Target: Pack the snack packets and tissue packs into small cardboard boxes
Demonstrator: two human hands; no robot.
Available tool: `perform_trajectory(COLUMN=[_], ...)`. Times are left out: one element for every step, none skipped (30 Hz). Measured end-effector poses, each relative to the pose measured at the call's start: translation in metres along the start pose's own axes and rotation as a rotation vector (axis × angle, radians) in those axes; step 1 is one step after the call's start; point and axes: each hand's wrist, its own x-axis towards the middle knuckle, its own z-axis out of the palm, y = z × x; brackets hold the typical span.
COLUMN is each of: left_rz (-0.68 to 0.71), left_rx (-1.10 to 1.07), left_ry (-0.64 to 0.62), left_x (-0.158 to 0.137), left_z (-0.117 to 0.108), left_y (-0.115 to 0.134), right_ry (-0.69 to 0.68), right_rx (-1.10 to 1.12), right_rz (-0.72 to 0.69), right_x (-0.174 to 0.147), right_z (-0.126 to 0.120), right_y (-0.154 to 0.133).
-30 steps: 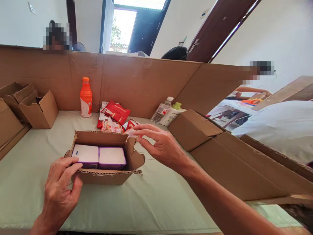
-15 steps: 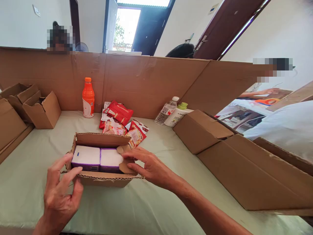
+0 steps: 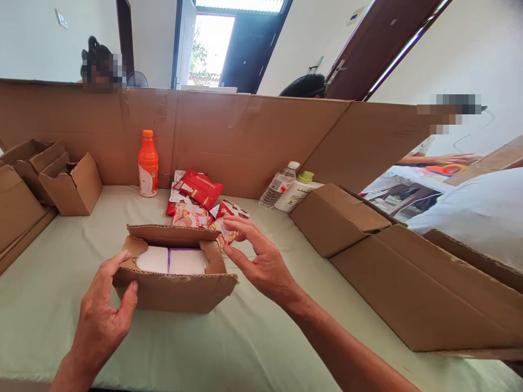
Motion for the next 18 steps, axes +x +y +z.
perform_trajectory(left_rz=[-0.005,-0.005,0.003,0.012,0.012,0.004,-0.014,-0.038,-0.059,-0.071,-0.069,-0.057,-0.041,-0.028,-0.026,-0.039,-0.063,-0.095], left_rx=[0.004,0.016,0.038,0.067,0.096,0.121,0.136,0.139,0.133,0.122,0.108,0.091,0.069,0.044,0.017,-0.008,-0.029,-0.046], left_ry=[0.006,0.018,0.037,0.060,0.082,0.093,0.086,0.068,0.040,0.006,-0.029,-0.064,-0.097,-0.127,-0.156,-0.178,-0.195,-0.212], left_x=[0.001,0.002,0.004,0.005,0.005,0.006,0.006,0.006,0.006,0.006,0.006,0.006,0.006,0.007,0.007,0.008,0.008,0.008], left_z=[0.001,0.002,0.002,0.003,0.004,0.004,0.005,0.005,0.006,0.007,0.009,0.010,0.011,0.013,0.014,0.014,0.014,0.014], left_y=[0.000,0.001,0.002,0.002,0.003,0.002,0.001,0.000,-0.003,-0.006,-0.010,-0.014,-0.018,-0.021,-0.024,-0.025,-0.027,-0.027], right_ry=[-0.016,-0.060,-0.127,-0.205,-0.279,-0.339,-0.376,-0.392,-0.395,-0.396,-0.403,-0.414,-0.426,-0.435,-0.440,-0.440,-0.441,-0.450], right_rx=[0.002,0.013,0.035,0.066,0.095,0.116,0.126,0.122,0.104,0.076,0.044,0.010,-0.029,-0.068,-0.101,-0.123,-0.129,-0.120], right_rz=[0.009,0.025,0.045,0.063,0.072,0.065,0.042,0.010,-0.023,-0.054,-0.081,-0.104,-0.122,-0.139,-0.155,-0.168,-0.177,-0.181], right_x=[0.003,0.004,0.004,0.003,0.000,-0.004,-0.010,-0.016,-0.022,-0.027,-0.032,-0.035,-0.037,-0.038,-0.038,-0.037,-0.036,-0.035], right_z=[0.000,0.000,0.001,0.001,0.002,0.002,0.003,0.004,0.005,0.006,0.007,0.009,0.010,0.011,0.011,0.011,0.011,0.011], right_y=[0.000,0.001,0.001,0.002,0.003,0.005,0.006,0.007,0.008,0.009,0.010,0.010,0.011,0.012,0.013,0.015,0.017,0.020])
